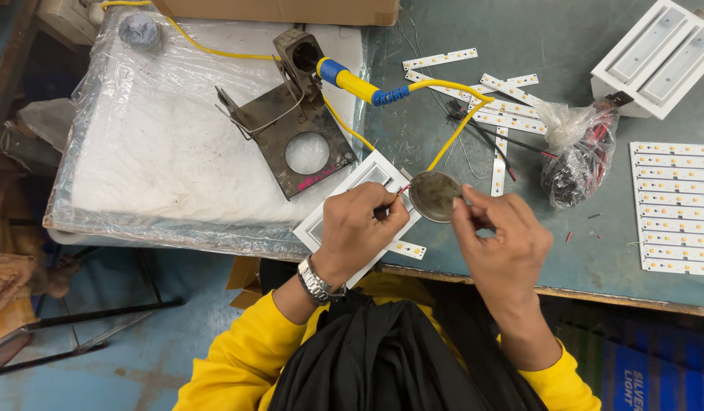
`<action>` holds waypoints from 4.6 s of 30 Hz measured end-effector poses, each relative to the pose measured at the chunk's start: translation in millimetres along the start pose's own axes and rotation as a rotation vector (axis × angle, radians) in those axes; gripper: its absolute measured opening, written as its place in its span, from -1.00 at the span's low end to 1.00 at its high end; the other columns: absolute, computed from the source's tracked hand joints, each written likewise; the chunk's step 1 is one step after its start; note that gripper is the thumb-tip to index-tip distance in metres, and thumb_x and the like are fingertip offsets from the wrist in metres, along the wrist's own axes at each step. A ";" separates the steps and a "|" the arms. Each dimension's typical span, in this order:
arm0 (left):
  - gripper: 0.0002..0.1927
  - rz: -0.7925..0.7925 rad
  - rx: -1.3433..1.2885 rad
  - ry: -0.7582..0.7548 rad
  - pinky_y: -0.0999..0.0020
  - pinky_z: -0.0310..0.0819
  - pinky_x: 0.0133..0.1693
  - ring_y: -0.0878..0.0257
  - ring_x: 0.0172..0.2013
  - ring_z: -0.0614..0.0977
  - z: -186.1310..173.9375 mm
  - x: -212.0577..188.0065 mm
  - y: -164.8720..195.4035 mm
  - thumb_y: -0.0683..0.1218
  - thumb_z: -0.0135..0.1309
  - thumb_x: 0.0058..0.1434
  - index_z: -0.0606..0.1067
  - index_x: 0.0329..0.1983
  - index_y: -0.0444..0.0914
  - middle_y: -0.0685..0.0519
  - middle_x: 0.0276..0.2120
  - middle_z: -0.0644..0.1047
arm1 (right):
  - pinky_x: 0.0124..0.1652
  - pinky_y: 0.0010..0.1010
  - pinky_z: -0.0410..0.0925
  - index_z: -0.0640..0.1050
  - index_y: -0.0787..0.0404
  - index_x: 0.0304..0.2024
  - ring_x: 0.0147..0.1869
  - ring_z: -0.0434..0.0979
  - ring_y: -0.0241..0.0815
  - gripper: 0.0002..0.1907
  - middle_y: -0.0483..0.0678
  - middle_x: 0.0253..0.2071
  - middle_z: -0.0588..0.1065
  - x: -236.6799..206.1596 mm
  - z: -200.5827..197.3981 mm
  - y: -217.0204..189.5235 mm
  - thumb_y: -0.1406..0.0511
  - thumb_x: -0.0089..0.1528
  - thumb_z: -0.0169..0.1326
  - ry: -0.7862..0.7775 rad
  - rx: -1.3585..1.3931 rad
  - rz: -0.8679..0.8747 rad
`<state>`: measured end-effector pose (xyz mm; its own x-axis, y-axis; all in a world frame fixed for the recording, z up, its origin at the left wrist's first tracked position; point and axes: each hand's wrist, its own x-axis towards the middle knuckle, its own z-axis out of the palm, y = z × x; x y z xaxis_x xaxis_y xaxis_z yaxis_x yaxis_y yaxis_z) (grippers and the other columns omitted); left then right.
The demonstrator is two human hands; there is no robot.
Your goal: The person assembles an LED light fixture by soldering wires to LED strips and placing them into a white housing. They use a soldering iron and solder to connect the wires, then position the strips inside the fixture.
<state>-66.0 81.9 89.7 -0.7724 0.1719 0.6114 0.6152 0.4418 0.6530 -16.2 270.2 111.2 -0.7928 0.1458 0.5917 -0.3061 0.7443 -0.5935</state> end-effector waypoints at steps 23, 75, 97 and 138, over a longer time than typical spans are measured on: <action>-0.82 -0.349 -0.177 -0.107 0.48 0.37 -0.55 0.40 -0.66 0.54 5.6 2.9 -1.7 -0.15 0.23 0.05 0.49 -0.54 -0.33 0.05 -0.63 0.58 | -0.35 -0.41 0.39 0.66 0.27 -0.12 -0.38 0.57 -0.20 -0.79 -0.06 -0.36 0.52 -5.7 1.7 -3.9 0.47 0.20 0.37 0.018 -0.090 -0.076; -0.84 -0.340 -0.190 -0.083 0.48 0.37 -0.53 0.42 -0.64 0.52 10.2 2.1 -2.2 -0.18 0.21 0.07 0.48 -0.53 -0.32 0.06 -0.64 0.56 | -0.35 -0.41 0.39 0.66 0.28 -0.12 -0.38 0.56 -0.20 -0.80 -0.04 -0.37 0.51 -3.2 0.5 2.4 0.47 0.21 0.35 0.017 -0.086 -0.059; -0.82 -0.272 -0.120 -0.060 0.44 0.35 -0.56 0.35 -0.69 0.49 12.1 5.6 -0.8 -0.15 0.22 0.05 0.47 -0.57 -0.30 0.05 -0.66 0.52 | -0.34 -0.41 0.40 0.66 0.27 -0.12 -0.37 0.58 -0.21 -0.80 -0.05 -0.37 0.52 -2.7 0.7 0.1 0.45 0.21 0.34 0.015 -0.070 -0.036; -0.75 -0.204 -0.401 -0.151 0.49 0.57 -0.27 0.38 -0.38 0.70 -27.8 2.2 -24.1 -0.08 0.20 0.35 0.61 0.04 -0.27 0.01 -0.25 0.67 | -0.05 -0.42 0.48 0.38 0.36 0.25 -0.18 0.63 -0.19 -0.61 0.15 -0.17 0.57 -17.1 41.0 233.8 0.34 0.44 0.14 -0.230 0.455 0.311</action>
<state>-78.1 47.1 87.7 -0.8799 0.2559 0.4003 0.4380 0.1102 0.8922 -95.9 415.0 -60.0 -0.9596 0.1298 0.2494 -0.1959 0.3277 -0.9242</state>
